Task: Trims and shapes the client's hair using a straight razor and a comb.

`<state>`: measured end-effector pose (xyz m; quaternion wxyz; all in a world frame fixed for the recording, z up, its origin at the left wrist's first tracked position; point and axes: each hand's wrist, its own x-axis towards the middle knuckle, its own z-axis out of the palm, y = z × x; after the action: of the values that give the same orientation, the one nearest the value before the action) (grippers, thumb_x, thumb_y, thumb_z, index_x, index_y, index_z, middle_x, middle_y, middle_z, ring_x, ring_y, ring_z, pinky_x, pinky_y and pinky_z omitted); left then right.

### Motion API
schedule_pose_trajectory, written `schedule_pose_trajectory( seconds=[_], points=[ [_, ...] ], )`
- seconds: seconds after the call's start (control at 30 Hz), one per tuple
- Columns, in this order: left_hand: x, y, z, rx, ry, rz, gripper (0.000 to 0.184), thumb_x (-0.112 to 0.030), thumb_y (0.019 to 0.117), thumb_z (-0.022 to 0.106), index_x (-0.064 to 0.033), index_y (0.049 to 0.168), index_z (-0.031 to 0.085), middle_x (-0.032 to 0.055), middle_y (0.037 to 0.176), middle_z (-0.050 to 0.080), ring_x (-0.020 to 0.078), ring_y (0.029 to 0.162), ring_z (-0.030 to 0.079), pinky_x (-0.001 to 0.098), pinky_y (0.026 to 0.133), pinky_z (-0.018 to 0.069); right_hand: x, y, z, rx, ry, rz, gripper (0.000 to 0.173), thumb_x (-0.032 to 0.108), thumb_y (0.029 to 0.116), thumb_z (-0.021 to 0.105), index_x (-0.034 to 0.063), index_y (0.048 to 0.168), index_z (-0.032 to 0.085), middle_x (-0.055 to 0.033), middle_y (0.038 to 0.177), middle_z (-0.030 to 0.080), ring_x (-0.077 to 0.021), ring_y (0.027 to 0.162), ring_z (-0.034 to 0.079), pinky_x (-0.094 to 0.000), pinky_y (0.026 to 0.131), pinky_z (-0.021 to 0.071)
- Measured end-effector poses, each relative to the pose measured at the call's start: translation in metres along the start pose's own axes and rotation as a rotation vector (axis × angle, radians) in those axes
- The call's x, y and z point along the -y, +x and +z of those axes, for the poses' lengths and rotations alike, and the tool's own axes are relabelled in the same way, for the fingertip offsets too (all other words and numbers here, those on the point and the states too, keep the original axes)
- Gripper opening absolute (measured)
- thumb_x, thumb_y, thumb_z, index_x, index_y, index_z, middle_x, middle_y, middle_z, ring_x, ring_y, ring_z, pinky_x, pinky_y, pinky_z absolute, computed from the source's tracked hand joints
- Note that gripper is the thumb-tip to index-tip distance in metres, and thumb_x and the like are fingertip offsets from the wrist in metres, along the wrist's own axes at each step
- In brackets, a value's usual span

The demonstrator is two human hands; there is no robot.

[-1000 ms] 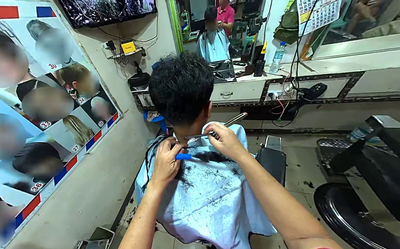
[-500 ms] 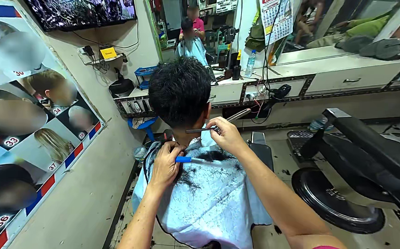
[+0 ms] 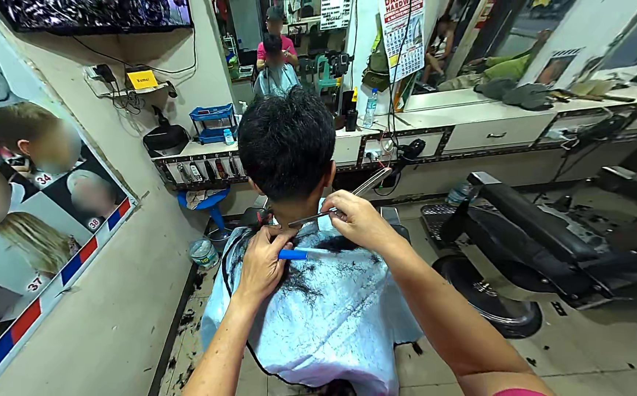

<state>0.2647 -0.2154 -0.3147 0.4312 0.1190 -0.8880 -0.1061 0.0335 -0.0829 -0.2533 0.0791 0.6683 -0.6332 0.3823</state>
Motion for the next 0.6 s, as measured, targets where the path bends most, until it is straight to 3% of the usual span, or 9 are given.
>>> schedule_pose_trajectory(
  seconds=[0.13, 0.27, 0.43, 0.6],
  points=[
    [0.004, 0.0, -0.002, -0.01, 0.004, 0.017, 0.037, -0.035, 0.1094, 0.043, -0.0187, 0.123, 0.074, 0.0078, 0.114, 0.07, 0.021, 0.112, 0.064, 0.0412, 0.1, 0.0505, 0.01, 0.002, -0.002, -0.118, -0.075, 0.05, 0.02, 0.005, 0.0955, 0.059, 0.0071, 0.111, 0.072, -0.0094, 0.117, 0.067, -0.0177, 0.086, 0.067, -0.0374, 0.076, 0.0591],
    [0.007, 0.0, -0.004, -0.017, 0.018, 0.042, 0.04, -0.035, 0.1101, 0.04, -0.0109, 0.119, 0.072, 0.0086, 0.116, 0.071, 0.0224, 0.115, 0.065, 0.0427, 0.103, 0.0499, 0.018, -0.002, 0.002, 0.019, -0.1, 0.058, 0.017, 0.007, 0.0944, 0.062, 0.0082, 0.107, 0.073, -0.0089, 0.116, 0.068, -0.0189, 0.094, 0.069, -0.04, 0.082, 0.0595],
    [0.008, 0.001, -0.005, -0.013, -0.005, 0.052, 0.038, -0.033, 0.1094, 0.042, -0.0114, 0.115, 0.073, 0.0083, 0.111, 0.071, 0.0225, 0.111, 0.065, 0.043, 0.101, 0.0501, 0.032, -0.001, 0.001, -0.114, -0.187, 0.096, 0.02, 0.005, 0.0956, 0.06, 0.0086, 0.11, 0.073, -0.0088, 0.119, 0.067, -0.0195, 0.091, 0.068, -0.0406, 0.079, 0.0601],
    [0.01, 0.001, -0.006, -0.004, -0.015, 0.055, 0.039, -0.034, 0.1097, 0.041, -0.0129, 0.116, 0.073, 0.0077, 0.113, 0.071, 0.022, 0.113, 0.065, 0.0429, 0.101, 0.0508, 0.038, -0.004, 0.002, -0.03, -0.235, 0.072, 0.019, 0.008, 0.0955, 0.059, 0.0094, 0.106, 0.074, -0.008, 0.119, 0.068, -0.0199, 0.095, 0.07, -0.0421, 0.081, 0.0605]
  ],
)
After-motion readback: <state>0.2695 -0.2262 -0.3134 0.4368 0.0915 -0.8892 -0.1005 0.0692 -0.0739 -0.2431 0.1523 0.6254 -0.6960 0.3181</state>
